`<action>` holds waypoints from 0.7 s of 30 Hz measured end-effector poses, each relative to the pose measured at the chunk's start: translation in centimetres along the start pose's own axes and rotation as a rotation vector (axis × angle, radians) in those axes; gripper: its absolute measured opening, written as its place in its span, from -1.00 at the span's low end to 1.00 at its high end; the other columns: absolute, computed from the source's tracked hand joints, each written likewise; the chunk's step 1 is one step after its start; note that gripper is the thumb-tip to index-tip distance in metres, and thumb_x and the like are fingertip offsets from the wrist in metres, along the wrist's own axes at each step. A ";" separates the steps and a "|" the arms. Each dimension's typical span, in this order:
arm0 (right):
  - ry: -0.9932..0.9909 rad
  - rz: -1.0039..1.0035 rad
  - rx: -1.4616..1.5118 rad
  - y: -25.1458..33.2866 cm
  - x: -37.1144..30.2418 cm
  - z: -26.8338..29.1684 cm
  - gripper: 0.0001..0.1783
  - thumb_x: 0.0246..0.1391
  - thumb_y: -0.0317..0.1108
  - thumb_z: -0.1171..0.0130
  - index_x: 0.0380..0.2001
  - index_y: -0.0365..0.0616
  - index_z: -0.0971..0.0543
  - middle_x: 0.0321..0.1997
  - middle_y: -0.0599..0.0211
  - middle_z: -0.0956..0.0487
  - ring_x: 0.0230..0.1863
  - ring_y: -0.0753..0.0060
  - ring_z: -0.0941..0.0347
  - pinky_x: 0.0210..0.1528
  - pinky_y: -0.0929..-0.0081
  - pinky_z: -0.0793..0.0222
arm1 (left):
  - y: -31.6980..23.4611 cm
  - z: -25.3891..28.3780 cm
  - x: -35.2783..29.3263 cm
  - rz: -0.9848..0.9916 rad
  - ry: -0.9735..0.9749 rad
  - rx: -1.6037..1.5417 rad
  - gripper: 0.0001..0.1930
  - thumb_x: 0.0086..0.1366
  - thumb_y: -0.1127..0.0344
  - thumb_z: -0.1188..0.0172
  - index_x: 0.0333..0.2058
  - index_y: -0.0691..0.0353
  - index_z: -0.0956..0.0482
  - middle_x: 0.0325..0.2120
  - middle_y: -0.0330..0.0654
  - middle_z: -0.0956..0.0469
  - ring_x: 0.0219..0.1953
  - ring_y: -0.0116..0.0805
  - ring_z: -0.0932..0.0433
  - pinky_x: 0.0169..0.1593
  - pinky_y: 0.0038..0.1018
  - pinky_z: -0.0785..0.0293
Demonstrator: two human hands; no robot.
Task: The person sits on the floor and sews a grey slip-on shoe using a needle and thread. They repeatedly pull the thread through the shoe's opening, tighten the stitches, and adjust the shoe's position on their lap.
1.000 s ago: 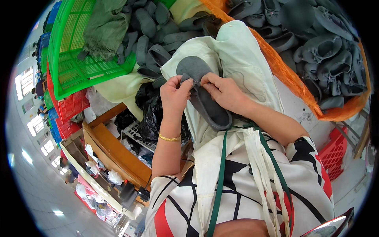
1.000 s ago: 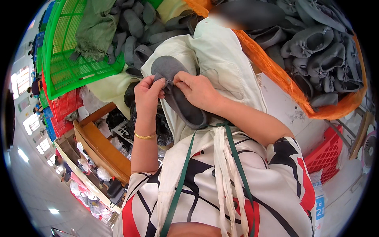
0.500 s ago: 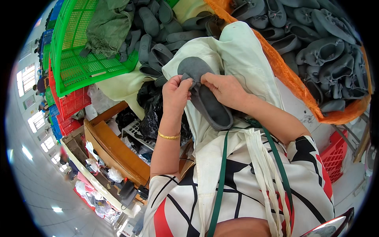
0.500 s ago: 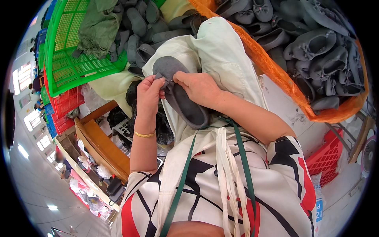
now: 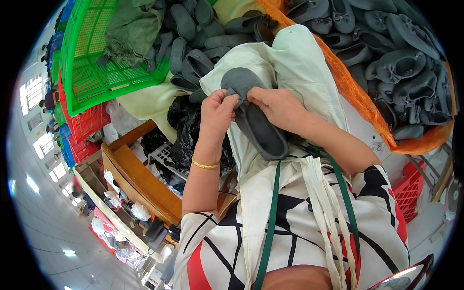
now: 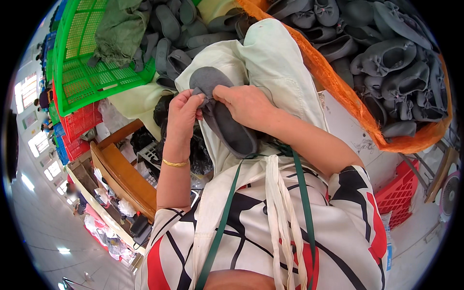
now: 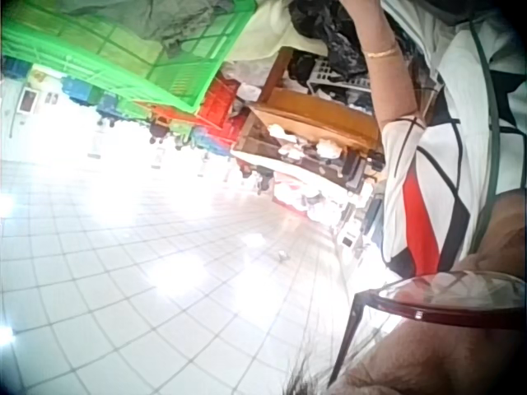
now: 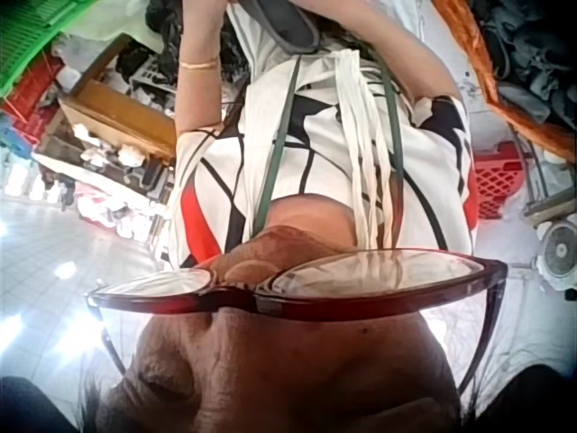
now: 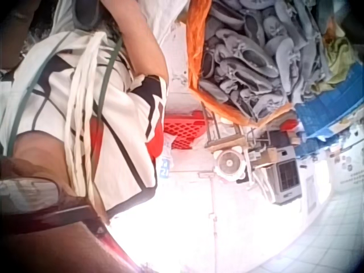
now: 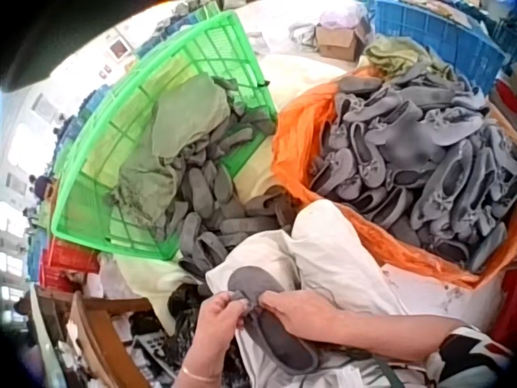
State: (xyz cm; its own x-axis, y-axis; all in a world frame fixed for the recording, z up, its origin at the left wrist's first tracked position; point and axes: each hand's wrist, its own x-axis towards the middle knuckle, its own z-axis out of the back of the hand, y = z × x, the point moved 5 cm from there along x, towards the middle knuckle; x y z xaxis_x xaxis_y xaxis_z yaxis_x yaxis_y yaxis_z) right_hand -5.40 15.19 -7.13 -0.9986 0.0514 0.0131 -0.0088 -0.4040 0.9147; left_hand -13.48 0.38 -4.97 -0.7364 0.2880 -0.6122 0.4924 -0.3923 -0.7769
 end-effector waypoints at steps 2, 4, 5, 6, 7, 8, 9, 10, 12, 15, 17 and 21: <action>-0.021 0.006 0.027 0.3 0.2 -0.1 -0.91 0.20 -0.45 -0.09 -0.22 -0.12 -0.48 -0.36 0.05 -0.60 -0.32 -0.11 -0.56 -0.33 0.17 -0.45 | 0.1 0.1 0.1 0.007 0.020 -0.017 -0.87 0.25 0.31 -0.20 -0.36 0.25 -0.57 -0.58 -0.41 -0.47 -0.61 -0.68 -0.35 -0.51 -0.66 -0.32; -0.039 0.004 0.048 0.3 0.2 -0.3 -0.91 0.21 -0.45 -0.09 -0.22 -0.13 -0.47 -0.36 0.03 -0.60 -0.32 -0.12 -0.55 -0.33 0.17 -0.44 | 0.2 0.2 0.2 0.020 0.042 -0.050 -0.88 0.27 0.31 -0.19 -0.36 0.23 -0.58 -0.56 -0.42 -0.48 -0.60 -0.68 -0.35 -0.50 -0.66 -0.33; -0.048 0.002 0.057 0.3 0.2 -0.5 -0.92 0.22 -0.45 -0.09 -0.22 -0.13 -0.46 -0.36 0.02 -0.59 -0.32 -0.13 -0.55 -0.33 0.17 -0.44 | 0.2 0.2 0.3 0.017 0.060 -0.060 -0.89 0.27 0.31 -0.19 -0.36 0.22 -0.57 -0.56 -0.43 -0.49 -0.59 -0.68 -0.36 -0.50 -0.66 -0.35; -0.056 -0.001 0.066 0.3 0.2 -0.7 -0.92 0.23 -0.45 -0.09 -0.22 -0.14 -0.46 -0.36 0.01 -0.59 -0.31 -0.14 -0.55 -0.33 0.16 -0.44 | 0.2 0.3 0.3 0.015 0.078 -0.069 -0.89 0.28 0.31 -0.19 -0.36 0.22 -0.57 -0.55 -0.43 -0.49 -0.58 -0.69 -0.36 -0.49 -0.66 -0.36; -0.054 -0.015 0.072 0.3 0.2 -0.7 -0.92 0.24 -0.44 -0.08 -0.21 -0.14 -0.44 -0.36 0.00 -0.59 -0.31 -0.15 -0.55 -0.33 0.16 -0.43 | 0.2 0.3 0.4 0.012 0.096 -0.079 -0.89 0.28 0.31 -0.18 -0.36 0.21 -0.57 -0.54 -0.43 -0.49 -0.58 -0.69 -0.37 -0.48 -0.67 -0.37; -0.053 -0.031 0.076 0.5 0.2 -0.6 -0.91 0.25 -0.44 -0.07 -0.21 -0.15 -0.43 -0.37 -0.01 -0.58 -0.31 -0.16 -0.54 -0.33 0.16 -0.43 | 0.5 0.5 0.5 0.009 0.112 -0.093 -0.89 0.30 0.31 -0.18 -0.33 0.22 -0.59 -0.53 -0.42 -0.52 -0.57 -0.68 -0.39 -0.46 -0.66 -0.40; -0.053 -0.048 0.080 0.6 0.2 -0.5 -0.91 0.26 -0.43 -0.07 -0.20 -0.16 -0.42 -0.38 -0.02 -0.58 -0.31 -0.16 -0.54 -0.33 0.16 -0.43 | 0.8 0.7 0.7 0.007 0.128 -0.108 -0.88 0.31 0.32 -0.18 -0.30 0.23 -0.60 -0.51 -0.42 -0.54 -0.57 -0.67 -0.41 -0.44 -0.65 -0.43; -0.071 -0.070 0.099 0.5 0.3 -0.6 -0.90 0.27 -0.43 -0.06 -0.20 -0.17 -0.41 -0.39 -0.02 -0.58 -0.34 -0.14 -0.54 -0.34 0.17 -0.42 | 0.9 0.9 0.7 0.004 0.145 -0.121 -0.87 0.32 0.32 -0.18 -0.27 0.24 -0.61 -0.49 -0.41 -0.56 -0.56 -0.67 -0.42 -0.42 -0.64 -0.46; -0.109 -0.114 0.135 0.4 0.5 -0.7 -0.89 0.28 -0.41 -0.05 -0.18 -0.18 -0.38 -0.41 0.00 -0.57 -0.38 -0.08 -0.54 -0.36 0.20 -0.41 | 0.8 0.7 0.5 -0.001 0.135 -0.125 -0.87 0.32 0.31 -0.18 -0.27 0.24 -0.61 -0.49 -0.41 -0.56 -0.56 -0.67 -0.43 -0.43 -0.65 -0.45; -0.120 -0.165 0.293 1.3 1.6 -0.4 -0.86 0.29 -0.40 -0.05 -0.16 -0.19 -0.36 -0.46 0.06 -0.54 -0.47 0.04 -0.50 -0.38 0.24 -0.40 | 0.7 0.2 0.1 -0.040 0.112 -0.127 -0.86 0.32 0.30 -0.21 -0.27 0.25 -0.62 -0.49 -0.41 -0.56 -0.56 -0.67 -0.43 -0.43 -0.66 -0.44; -0.063 -0.148 0.255 1.3 1.9 -0.4 -0.87 0.25 -0.37 -0.07 -0.24 -0.18 -0.38 -0.40 0.02 -0.55 -0.37 -0.09 -0.51 -0.32 0.09 -0.38 | 0.8 0.1 -0.1 -0.070 0.093 -0.116 -0.86 0.32 0.31 -0.23 -0.27 0.25 -0.62 -0.49 -0.40 -0.57 -0.57 -0.68 -0.42 -0.44 -0.67 -0.42; -0.099 -0.006 0.060 1.8 2.0 1.7 -0.89 0.21 -0.36 -0.08 -0.33 -0.17 -0.44 -0.35 0.10 -0.57 -0.31 -0.07 -0.53 -0.32 0.10 -0.38 | 1.2 0.0 0.0 -0.106 0.061 -0.095 -0.87 0.30 0.32 -0.26 -0.30 0.27 -0.64 -0.50 -0.40 -0.57 -0.58 -0.70 -0.40 -0.47 -0.69 -0.38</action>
State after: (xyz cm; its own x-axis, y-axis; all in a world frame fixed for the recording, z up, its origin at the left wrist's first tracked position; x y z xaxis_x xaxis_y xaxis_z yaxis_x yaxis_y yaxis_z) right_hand -7.31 16.14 -4.79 -0.9885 0.1444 0.0448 -0.0083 -0.3479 0.9375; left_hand -12.86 -0.16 -5.91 -0.7586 0.3769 -0.5314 0.4571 -0.2733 -0.8464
